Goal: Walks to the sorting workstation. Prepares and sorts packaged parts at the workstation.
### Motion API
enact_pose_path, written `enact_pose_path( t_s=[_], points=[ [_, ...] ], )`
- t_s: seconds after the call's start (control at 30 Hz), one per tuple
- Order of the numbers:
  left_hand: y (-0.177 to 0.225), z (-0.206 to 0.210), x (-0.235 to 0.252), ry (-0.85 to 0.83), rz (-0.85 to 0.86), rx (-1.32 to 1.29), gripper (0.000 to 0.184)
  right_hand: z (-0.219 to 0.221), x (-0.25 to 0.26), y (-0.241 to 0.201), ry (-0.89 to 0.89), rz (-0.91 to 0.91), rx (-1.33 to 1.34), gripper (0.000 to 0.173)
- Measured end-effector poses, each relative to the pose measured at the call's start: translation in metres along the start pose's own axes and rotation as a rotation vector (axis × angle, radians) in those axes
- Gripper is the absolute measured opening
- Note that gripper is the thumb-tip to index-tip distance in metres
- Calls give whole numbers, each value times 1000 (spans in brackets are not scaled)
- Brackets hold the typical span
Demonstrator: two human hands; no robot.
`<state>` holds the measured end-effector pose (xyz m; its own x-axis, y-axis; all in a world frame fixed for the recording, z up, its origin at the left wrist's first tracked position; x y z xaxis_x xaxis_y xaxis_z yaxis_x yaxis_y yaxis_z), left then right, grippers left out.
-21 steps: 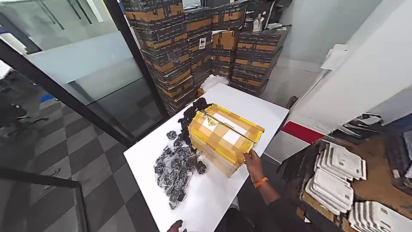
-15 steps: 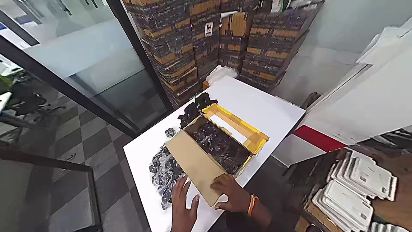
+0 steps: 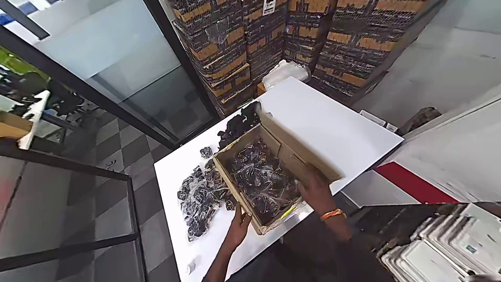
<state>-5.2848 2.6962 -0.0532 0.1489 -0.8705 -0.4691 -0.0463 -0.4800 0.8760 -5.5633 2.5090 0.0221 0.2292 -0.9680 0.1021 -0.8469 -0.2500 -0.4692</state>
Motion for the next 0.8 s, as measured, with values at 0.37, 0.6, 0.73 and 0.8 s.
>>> enact_pose_path(
  t_s=[0.37,0.6,0.73,0.8],
  points=[
    [-7,-12,5,-14,32,-199,92,31,73,73,-731,267,25,59],
    [-20,-81,-18,46,26,-293,69,19,38,-158,-208,-131,-91,77],
    [-32,-140,-16,215,144,-309,41,114,-54,-331,-464,-451,402,65],
    [-60,-184,-20,477,146,-208,37,190,-85,-367,-591,-445,459,73]
  ],
)
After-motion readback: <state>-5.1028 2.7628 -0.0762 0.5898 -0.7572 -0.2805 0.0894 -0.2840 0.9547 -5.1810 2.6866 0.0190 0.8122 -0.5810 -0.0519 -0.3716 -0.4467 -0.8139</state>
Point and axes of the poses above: each hand's wrist, its own x-axis towards the middle knuckle, its own z-axis out of the palm, y = z × x, the point moved 8 cm from there along x, towards the middle knuckle, and after that the axes turned 4 degrees about -x, right-handed, at the moved point
